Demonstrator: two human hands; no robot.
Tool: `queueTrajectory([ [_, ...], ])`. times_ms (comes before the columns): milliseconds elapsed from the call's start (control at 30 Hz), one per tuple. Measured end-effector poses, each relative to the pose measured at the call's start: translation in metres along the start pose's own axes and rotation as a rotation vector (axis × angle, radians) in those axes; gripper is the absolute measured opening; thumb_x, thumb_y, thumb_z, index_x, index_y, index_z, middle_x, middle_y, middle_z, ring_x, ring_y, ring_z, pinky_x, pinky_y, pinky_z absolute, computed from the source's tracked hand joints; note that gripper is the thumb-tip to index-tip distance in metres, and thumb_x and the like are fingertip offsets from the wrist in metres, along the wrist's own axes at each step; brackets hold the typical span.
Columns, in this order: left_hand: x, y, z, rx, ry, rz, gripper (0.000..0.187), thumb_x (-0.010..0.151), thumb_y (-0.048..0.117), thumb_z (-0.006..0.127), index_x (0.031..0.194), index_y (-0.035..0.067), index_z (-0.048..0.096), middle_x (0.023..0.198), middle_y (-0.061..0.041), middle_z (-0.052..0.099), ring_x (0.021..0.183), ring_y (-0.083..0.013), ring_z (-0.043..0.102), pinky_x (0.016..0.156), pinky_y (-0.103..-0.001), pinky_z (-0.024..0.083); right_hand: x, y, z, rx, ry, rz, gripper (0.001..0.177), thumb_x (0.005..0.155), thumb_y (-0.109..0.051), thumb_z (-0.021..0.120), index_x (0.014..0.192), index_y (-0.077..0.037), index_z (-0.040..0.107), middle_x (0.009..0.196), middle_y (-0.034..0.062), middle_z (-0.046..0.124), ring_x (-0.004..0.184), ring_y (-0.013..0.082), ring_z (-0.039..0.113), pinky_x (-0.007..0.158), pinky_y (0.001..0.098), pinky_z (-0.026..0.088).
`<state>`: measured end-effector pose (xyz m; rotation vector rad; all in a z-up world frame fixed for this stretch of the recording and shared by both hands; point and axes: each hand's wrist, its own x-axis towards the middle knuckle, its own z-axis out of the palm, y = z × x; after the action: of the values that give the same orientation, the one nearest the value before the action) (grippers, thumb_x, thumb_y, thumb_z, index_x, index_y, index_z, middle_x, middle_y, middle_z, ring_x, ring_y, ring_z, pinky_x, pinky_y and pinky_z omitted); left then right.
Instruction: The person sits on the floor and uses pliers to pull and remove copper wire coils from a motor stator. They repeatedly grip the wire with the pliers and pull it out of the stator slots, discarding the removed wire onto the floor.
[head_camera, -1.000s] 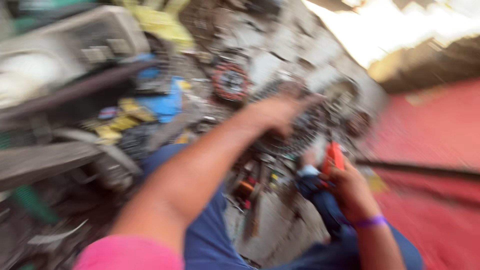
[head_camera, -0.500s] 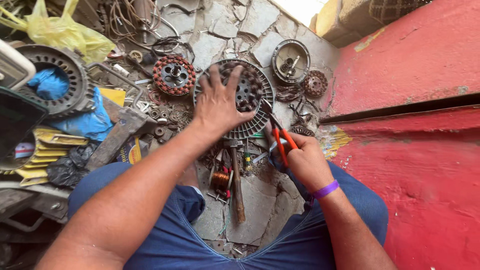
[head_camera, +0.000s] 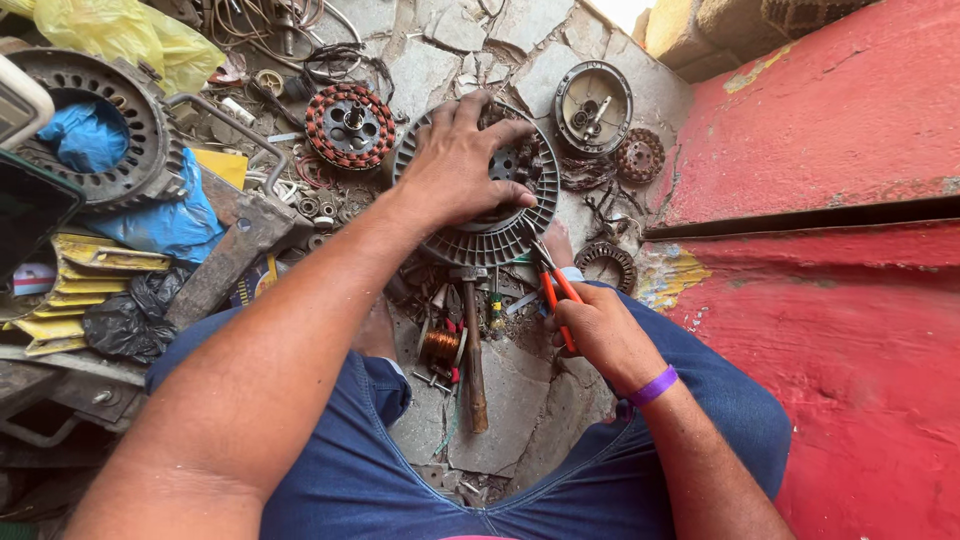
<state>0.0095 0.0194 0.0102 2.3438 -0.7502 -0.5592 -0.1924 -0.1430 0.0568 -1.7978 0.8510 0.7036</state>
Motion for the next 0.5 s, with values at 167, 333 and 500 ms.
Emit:
queueTrajectory([
  [167,-0.004,0.006,-0.007,-0.031,-0.003,-0.036,0.085,0.061,0.066,0.089,0.138,0.042,0.062,0.162,-0.014,0.025,0.149,-0.0425,0.020,0.120,-0.062,0.025,0.005,-0.004,0.004,0.061,0.033,0.040,0.025,0.085,-0.012,0.053,0.101,0.001,0.067,0.080,0.0058,0.068,0.065,0.0141,0.063,0.060,0.0293,0.051],
  [333,0.004,0.004,-0.023,-0.157,-0.174,-0.109,0.073,0.081,0.066,0.079,0.145,0.043,0.055,0.167,-0.014,0.016,0.154,-0.0425,0.012,0.123,-0.064,0.016,0.011,-0.005,0.005,0.028,0.028,0.020,0.027,0.086,-0.012,0.053,0.102,0.003,0.068,0.081,0.0079,0.068,0.065,0.0151,0.063,0.058,0.0306,0.052],
  [500,0.004,-0.007,-0.054,-0.219,-0.380,-0.127,0.107,0.076,0.022,0.074,0.161,0.045,0.013,0.172,-0.017,0.001,0.152,-0.0445,0.024,0.120,-0.056,0.034,0.013,-0.006,0.007,0.031,0.016,-0.005,0.026,0.086,-0.012,0.053,0.101,0.003,0.067,0.080,0.0069,0.068,0.063,0.0146,0.061,0.056,0.0309,0.050],
])
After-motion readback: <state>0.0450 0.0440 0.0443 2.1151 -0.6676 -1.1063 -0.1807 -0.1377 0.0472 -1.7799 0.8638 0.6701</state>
